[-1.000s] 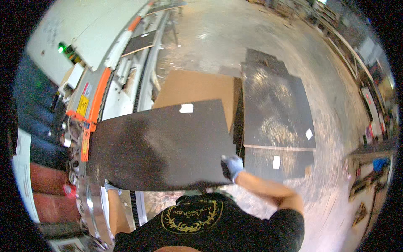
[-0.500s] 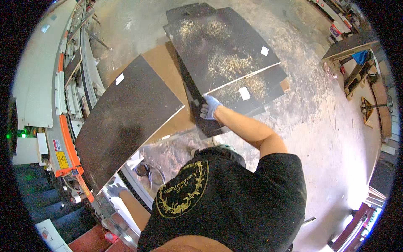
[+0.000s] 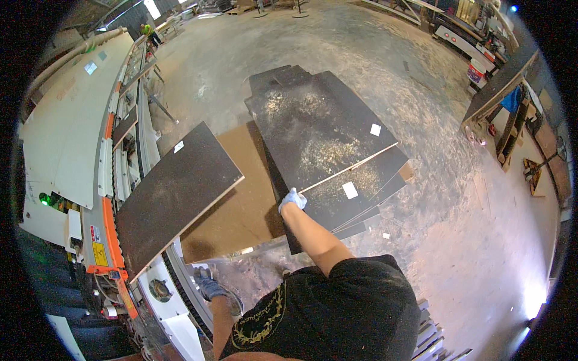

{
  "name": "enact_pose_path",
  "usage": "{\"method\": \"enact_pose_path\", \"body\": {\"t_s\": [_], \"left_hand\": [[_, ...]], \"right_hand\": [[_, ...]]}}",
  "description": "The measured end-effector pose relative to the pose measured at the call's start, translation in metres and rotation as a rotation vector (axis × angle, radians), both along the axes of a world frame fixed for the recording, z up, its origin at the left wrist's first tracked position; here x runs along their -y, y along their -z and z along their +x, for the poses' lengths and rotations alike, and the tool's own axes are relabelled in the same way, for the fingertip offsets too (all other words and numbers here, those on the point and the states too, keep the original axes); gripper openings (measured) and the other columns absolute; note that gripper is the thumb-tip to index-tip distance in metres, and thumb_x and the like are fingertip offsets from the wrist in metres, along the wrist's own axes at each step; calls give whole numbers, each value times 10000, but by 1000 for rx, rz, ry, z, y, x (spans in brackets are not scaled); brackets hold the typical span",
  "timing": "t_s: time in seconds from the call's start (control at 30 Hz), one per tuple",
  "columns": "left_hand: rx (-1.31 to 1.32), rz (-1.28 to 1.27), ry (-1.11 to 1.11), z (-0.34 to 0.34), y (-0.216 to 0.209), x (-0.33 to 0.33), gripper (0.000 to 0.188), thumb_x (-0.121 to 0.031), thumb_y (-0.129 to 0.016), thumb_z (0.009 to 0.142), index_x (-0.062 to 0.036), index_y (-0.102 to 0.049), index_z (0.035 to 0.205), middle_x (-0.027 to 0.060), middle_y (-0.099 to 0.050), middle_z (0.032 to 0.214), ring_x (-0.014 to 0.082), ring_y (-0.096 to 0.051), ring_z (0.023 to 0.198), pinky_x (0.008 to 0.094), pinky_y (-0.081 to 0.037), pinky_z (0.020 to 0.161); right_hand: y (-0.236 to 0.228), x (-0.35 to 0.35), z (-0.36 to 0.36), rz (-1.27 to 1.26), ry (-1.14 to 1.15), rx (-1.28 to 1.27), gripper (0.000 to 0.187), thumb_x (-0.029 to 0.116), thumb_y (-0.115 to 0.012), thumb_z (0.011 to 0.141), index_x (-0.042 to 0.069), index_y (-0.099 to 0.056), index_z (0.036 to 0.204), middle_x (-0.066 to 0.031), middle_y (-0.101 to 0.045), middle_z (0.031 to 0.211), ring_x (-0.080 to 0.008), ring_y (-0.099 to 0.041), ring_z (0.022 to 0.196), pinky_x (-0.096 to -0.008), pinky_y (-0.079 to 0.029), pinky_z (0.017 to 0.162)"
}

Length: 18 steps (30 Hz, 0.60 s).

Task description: The person moves several dark rectangular panels from a machine to a workbench, then applies small white labels to each panel using a handheld label printer. The person handles the panels one at a time, places them on the bench, prints a label, and sticks it onto the panel surface.

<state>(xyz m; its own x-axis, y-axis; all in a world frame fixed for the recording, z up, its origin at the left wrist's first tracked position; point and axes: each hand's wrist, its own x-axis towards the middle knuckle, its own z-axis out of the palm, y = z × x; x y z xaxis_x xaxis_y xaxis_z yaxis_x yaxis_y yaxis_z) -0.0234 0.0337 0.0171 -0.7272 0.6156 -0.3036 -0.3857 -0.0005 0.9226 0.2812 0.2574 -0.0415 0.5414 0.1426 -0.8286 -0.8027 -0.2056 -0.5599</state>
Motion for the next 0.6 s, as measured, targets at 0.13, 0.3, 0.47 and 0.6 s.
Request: {"method": "enact_pose_path", "body": {"t_s": [0.13, 0.3, 0.47, 0.6], "left_hand": [[-992, -5, 321, 24, 34, -37, 205, -137, -518, 819, -81, -516, 1016, 25, -529, 901, 157, -512, 784, 287, -457, 679], [212, 196, 814, 74, 88, -52, 387, -236, -407, 860, -139, -330, 1226, 76, -455, 1155, 261, -478, 987, 430, -433, 762], [645, -173, 629, 137, 108, -89, 368, -312, -645, 736, -192, -498, 1052, 18, -550, 1038, 181, -532, 849, 385, -448, 695], [792, -402, 629, 173, 94, -78, 593, -435, -660, 690, -139, -457, 1163, 47, -478, 1189, 261, -452, 1029, 410, -387, 849]], "right_hand": [[-31, 77, 31, 167, -93, -50, 263, 186, -639, 748, 97, -485, 942, -46, -526, 807, -164, -506, 660, -337, -462, 539], [-35, 255, 119, 81, -400, -59, 317, 220, -668, 724, 55, -458, 895, -91, -525, 792, -173, -505, 623, -297, -449, 440], [-1, 384, 253, -116, -825, 162, 338, 305, -635, 732, 93, -518, 969, -47, -575, 780, -125, -497, 525, -247, -393, 414], [4, 366, 314, 164, -500, 339, 391, 365, -619, 738, 31, -580, 938, -21, -564, 688, -128, -515, 609, -283, -423, 561]]}}
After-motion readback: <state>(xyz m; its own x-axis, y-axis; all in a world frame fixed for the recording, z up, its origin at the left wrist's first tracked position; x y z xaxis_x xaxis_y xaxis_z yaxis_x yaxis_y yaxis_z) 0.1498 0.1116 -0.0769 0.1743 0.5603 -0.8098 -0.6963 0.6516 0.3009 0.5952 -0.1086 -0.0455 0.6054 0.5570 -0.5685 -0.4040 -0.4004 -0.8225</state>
